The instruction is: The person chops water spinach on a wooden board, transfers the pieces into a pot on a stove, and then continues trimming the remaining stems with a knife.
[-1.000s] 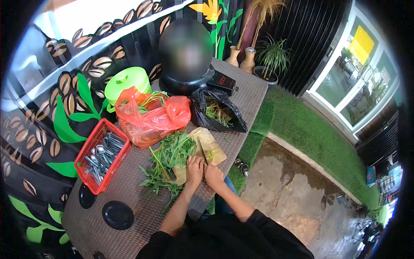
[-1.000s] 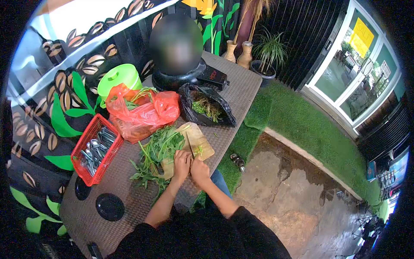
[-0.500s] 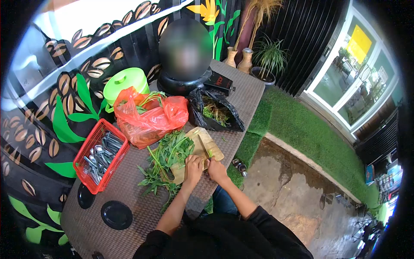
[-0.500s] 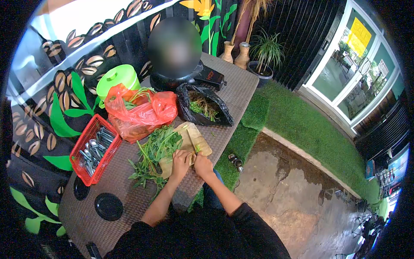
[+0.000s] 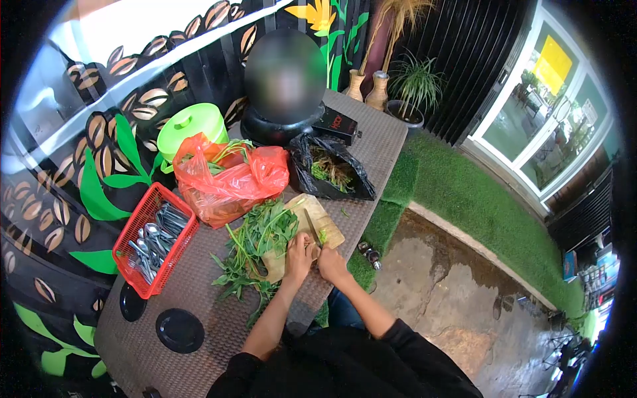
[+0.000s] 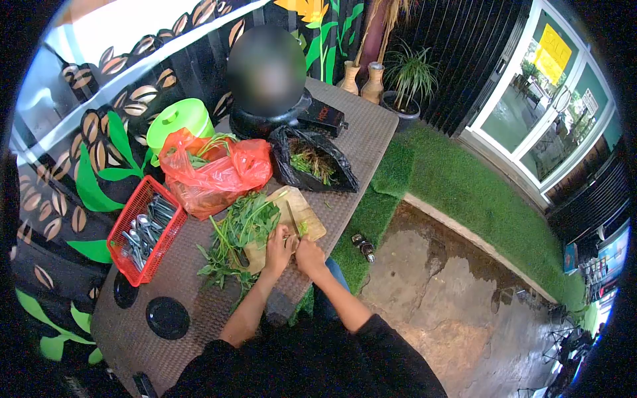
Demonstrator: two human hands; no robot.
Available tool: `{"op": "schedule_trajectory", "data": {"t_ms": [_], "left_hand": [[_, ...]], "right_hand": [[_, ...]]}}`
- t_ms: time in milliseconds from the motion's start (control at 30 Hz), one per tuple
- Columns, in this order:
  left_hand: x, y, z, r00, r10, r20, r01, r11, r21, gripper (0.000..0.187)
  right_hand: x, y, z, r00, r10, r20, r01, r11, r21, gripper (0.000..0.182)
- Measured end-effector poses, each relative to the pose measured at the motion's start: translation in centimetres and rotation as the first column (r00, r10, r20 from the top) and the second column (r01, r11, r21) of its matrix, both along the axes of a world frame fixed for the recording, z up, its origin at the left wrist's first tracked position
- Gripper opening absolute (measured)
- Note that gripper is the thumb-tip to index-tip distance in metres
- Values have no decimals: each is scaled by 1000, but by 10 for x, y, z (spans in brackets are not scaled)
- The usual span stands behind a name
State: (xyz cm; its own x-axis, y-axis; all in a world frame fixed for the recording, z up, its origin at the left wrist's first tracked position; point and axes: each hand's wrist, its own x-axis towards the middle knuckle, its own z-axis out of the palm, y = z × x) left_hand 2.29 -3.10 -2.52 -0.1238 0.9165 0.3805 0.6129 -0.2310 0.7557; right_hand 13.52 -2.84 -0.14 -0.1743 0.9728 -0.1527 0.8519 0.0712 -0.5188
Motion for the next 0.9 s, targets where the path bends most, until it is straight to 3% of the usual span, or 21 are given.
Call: {"op": "schedule_trajectory", "data": {"t_ms": [133,267,367,533,700,767,900], "left_hand": [[-1,0,4,1000,-23,15,23,1000,17,21],[-3,0,7,1000,-17,6,18,999,-36,17],[-1,0,6,1000,-16,2,16,999,27,14],[-3,-5,16,994,-23,-105,29,998,62,11],[-8,-8,10,998,-55,-42,55,998,-8,16],[-9,-2,8,994,-34,105,41,997,-63,19],[-7,2,9,991,-17,129,24,998,-51,21]], "right_hand": [[-7,-8,-1,990,-89,113,93,995,-32,33],[0,3,-5,998,-29,-59,24,996,-81,39],[-14,-19,-4,988,-145,60,144,989,13,38],[-5,1,-10,991,-73,113,69,997,37,40],[5,7,-6,996,-14,89,11,999,31,37],[7,7,0,998,-3,59,2,1000,24,37],[8,0,6,999,-3,44,3,1000,-11,39]]}}
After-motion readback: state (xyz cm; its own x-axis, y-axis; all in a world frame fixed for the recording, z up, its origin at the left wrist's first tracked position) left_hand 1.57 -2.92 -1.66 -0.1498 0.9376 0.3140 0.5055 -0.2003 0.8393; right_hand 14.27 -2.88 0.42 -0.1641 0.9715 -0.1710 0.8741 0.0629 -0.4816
